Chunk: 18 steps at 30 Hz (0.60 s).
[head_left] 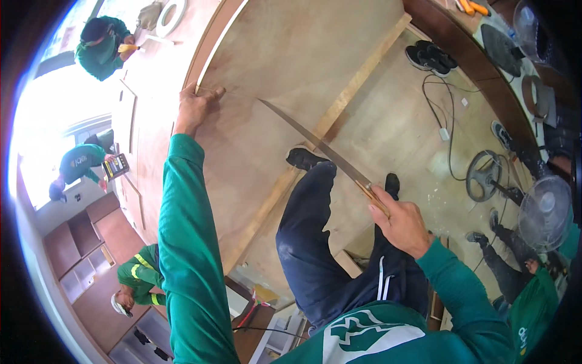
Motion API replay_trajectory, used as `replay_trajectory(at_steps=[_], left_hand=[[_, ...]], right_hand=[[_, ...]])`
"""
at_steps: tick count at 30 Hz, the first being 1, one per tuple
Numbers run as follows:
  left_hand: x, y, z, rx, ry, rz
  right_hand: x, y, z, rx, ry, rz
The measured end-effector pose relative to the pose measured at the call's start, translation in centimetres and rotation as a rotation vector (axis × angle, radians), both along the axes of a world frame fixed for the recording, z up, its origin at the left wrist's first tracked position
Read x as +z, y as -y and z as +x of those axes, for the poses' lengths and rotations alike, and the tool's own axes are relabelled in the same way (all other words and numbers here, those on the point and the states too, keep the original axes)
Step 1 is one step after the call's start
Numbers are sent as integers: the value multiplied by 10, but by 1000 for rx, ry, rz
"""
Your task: The person uses a hand saw to cut a vertical slit into a large wooden panel while holding it steady by hand.
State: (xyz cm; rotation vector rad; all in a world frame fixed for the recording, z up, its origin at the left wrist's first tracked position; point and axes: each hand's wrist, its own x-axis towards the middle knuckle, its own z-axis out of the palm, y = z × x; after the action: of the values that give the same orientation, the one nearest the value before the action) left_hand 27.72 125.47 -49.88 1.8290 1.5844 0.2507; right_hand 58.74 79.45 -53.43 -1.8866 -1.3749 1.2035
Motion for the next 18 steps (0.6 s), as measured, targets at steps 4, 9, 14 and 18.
replay_trajectory(at_steps=[4,9,14,18], left_hand=[[1,0,2,26,22,-19],[-6,8,30,35,47,-34],[8,3,6,49,46,-13],[4,0,-4,42,25,-6]], right_hand=[[-44,-84,-27,22,-24,15],[-83,-227,-76,7,-17,102],[-62,-174,-71,-37,-84,88],[-31,-44,-16,11,7,-9]])
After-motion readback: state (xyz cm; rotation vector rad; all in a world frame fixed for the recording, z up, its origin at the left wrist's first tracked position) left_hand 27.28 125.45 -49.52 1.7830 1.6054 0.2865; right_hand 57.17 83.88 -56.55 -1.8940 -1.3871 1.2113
